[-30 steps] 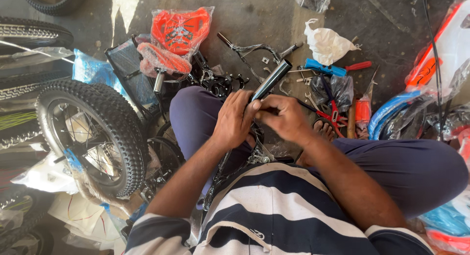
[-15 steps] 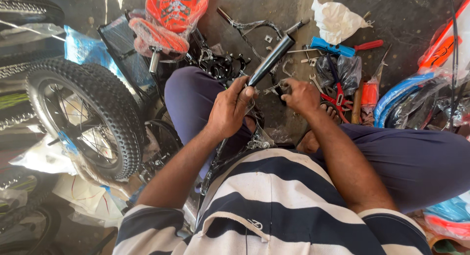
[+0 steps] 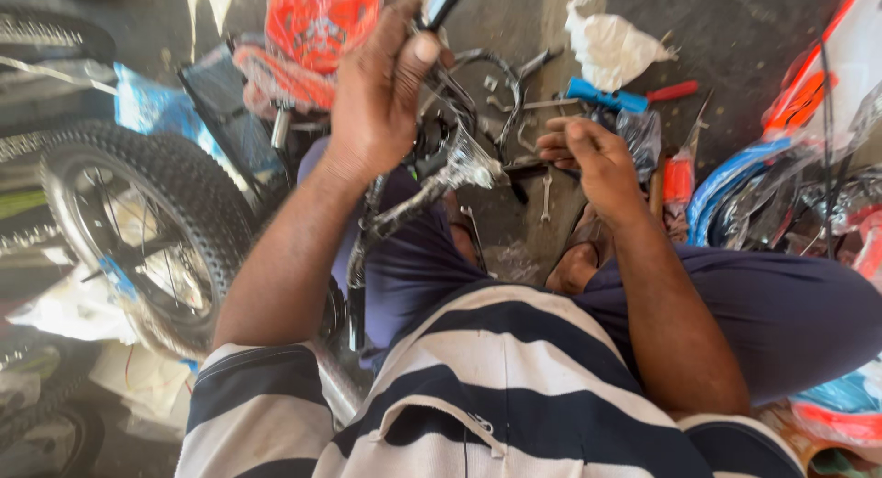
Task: The person sits on the floor and assembles bicycle components, including a handlebar and a blue plastic fender. They use a wrench to tighten bolts on the handlebar stem and manipulate plastic packaging to remove parts.
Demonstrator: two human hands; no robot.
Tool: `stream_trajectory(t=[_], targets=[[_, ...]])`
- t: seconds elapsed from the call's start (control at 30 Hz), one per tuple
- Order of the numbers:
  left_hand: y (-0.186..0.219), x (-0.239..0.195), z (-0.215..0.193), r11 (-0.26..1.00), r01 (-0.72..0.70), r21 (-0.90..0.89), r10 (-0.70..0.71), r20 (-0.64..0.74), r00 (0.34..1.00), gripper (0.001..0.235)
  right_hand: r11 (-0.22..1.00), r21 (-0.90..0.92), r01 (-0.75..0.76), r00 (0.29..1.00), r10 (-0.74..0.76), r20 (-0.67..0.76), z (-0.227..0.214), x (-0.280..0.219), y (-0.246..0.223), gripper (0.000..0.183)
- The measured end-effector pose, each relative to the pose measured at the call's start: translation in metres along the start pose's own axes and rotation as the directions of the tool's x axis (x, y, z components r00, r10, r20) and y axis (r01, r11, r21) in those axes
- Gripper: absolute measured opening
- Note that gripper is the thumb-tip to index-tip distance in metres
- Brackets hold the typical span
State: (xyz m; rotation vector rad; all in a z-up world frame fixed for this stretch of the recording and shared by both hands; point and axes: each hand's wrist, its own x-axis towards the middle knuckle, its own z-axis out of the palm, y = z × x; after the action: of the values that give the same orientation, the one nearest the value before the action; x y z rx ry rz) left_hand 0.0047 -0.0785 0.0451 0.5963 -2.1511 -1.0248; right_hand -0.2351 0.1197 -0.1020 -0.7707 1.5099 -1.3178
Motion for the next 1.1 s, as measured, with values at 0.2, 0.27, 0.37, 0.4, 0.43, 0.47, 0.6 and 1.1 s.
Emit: stream_trajectory(t=[0.2,0.27,0.37,0.4,0.43,0.47,0.6,1.1], targets=[[0.013,0.036,-0.004,0.999,0.009,-0.049,-0.007,0.037,0.999,0.041,0.949,-0.001,0.315,0.946,-0.313,0.087,0.003,-0.014,-0.015,0.057],[0.020,0.043,0.011,0.999,0.011,-0.052,-0.006,0.092,0.996,0.042,0.914,-0.168,0.370,0.927,-0.349,0.141,0.021,-0.019,-0.019,0.069],[0.034,0.054,0.045,0.998,-0.060,-0.020,0.063,0.165,0.984,0.043,0.892,-0.373,0.254,0.967,-0.242,0.078,0.048,-0.027,-0.021,0.073],[0.038,0.058,0.055,0.995,-0.095,-0.004,0.094,0.187,0.978,0.042,0.886,-0.428,0.178,0.983,-0.183,0.031,0.050,-0.028,-0.019,0.072],[0.041,0.064,0.064,0.989,-0.148,-0.019,0.149,0.217,0.965,0.043,0.901,-0.394,0.184,0.978,-0.209,-0.021,0.048,-0.025,-0.015,0.064],[0.045,0.073,0.071,0.979,-0.202,-0.036,0.204,0.247,0.947,0.043,0.913,-0.359,0.193,0.969,-0.234,-0.075,0.046,-0.021,-0.010,0.057],[0.054,0.078,0.067,0.838,-0.535,0.106,0.518,0.149,0.842,0.050,0.951,-0.114,0.287,0.881,-0.309,-0.358,0.013,0.007,0.019,0.043],[-0.092,0.021,0.089,0.947,0.303,0.104,-0.306,0.015,0.952,0.030,0.970,0.166,-0.175,0.872,0.231,-0.432,-0.042,0.059,0.235,0.042]])
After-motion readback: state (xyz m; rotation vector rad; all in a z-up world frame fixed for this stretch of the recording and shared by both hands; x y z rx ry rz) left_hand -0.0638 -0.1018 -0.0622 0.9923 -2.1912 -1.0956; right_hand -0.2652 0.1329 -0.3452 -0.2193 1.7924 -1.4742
